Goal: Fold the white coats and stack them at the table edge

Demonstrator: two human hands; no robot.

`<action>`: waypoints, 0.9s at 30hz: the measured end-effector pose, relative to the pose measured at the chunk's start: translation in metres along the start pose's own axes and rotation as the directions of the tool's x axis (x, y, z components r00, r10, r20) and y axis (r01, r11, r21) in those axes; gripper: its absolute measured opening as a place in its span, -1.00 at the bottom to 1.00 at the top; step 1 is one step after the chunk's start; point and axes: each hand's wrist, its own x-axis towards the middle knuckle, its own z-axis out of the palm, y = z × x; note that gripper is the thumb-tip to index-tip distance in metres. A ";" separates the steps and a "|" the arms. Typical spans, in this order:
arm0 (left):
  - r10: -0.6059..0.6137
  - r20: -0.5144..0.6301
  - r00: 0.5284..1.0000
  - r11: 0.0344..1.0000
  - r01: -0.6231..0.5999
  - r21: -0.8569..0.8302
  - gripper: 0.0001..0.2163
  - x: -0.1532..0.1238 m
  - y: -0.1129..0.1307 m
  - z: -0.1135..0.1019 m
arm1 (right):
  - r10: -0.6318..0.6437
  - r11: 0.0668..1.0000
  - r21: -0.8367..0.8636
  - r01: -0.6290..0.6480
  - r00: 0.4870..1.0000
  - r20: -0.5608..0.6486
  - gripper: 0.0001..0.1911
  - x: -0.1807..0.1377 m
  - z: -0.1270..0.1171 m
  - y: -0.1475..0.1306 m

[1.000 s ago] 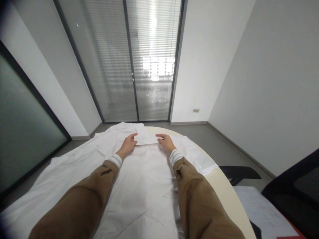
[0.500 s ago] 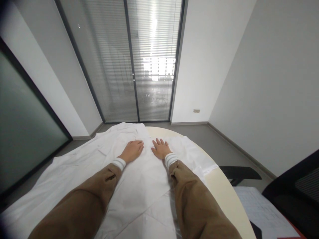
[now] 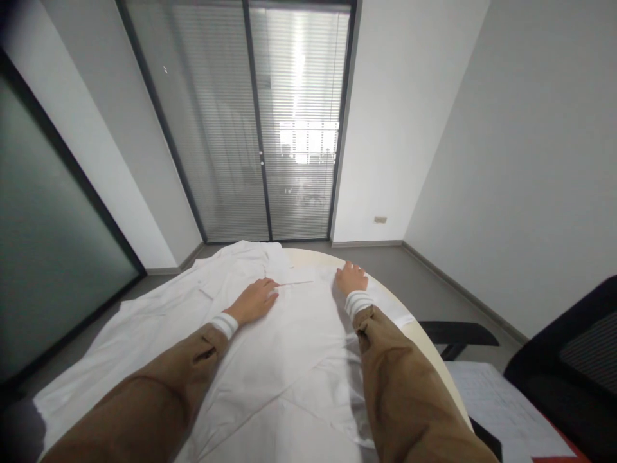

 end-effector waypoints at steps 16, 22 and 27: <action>-0.214 0.115 0.970 0.969 0.225 -0.098 -0.77 -0.051 0.048 -0.009 | -0.195 0.977 0.103 0.185 0.976 0.097 -0.41 -0.030 -0.005 0.048; -0.246 0.185 0.952 0.945 0.278 -0.171 -0.76 -0.064 0.040 -0.013 | -0.216 0.975 0.084 0.206 0.968 0.130 -0.40 -0.033 -0.005 0.047; -0.256 0.246 0.935 0.930 0.307 -0.200 -0.61 -0.073 0.039 -0.005 | -0.235 0.972 0.050 0.230 0.960 0.151 -0.39 -0.036 -0.006 0.043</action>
